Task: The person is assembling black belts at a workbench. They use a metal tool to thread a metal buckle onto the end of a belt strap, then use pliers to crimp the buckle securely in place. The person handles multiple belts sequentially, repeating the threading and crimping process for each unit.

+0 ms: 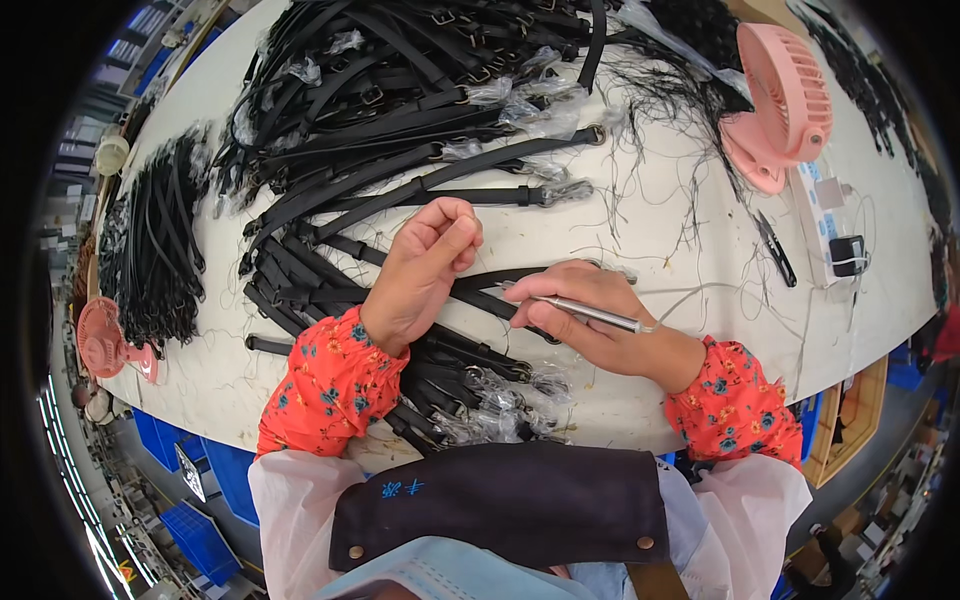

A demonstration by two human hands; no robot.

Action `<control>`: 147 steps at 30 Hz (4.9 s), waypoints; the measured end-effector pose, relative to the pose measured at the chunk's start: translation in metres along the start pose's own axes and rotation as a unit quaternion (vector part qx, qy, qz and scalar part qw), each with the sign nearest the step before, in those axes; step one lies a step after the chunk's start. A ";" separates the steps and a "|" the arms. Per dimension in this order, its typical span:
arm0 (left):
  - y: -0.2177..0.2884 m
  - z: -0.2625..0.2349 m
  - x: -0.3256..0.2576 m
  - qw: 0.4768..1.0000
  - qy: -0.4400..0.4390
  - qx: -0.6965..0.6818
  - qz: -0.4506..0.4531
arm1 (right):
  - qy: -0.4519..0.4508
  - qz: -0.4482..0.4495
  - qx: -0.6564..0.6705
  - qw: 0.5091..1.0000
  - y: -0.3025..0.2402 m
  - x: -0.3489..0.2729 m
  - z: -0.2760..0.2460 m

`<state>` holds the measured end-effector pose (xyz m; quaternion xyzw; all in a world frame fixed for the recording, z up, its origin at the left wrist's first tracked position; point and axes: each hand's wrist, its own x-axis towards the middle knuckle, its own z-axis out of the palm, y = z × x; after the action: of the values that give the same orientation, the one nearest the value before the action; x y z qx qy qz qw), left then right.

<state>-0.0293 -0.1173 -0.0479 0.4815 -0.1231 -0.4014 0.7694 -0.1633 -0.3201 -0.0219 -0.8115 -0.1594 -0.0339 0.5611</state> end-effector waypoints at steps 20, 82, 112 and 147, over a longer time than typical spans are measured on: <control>0.035 -0.008 -0.006 0.733 -0.053 0.618 0.279 | 0.058 -0.066 -0.159 0.983 0.009 -0.002 -0.002; 0.030 0.000 -0.011 0.713 -0.099 0.663 0.204 | 0.102 -0.044 -0.183 0.977 0.012 -0.006 -0.007; 0.006 0.005 -0.007 0.894 -0.122 0.424 0.076 | 0.027 0.204 0.253 0.945 0.005 -0.013 -0.003; 0.005 0.003 -0.007 0.907 -0.120 0.398 0.062 | 0.013 0.206 0.222 0.953 0.005 -0.010 -0.002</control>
<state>-0.0325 -0.1130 -0.0406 0.6870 -0.3939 -0.3251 0.5170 -0.1706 -0.3259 -0.0276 -0.6813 0.0151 0.1085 0.7238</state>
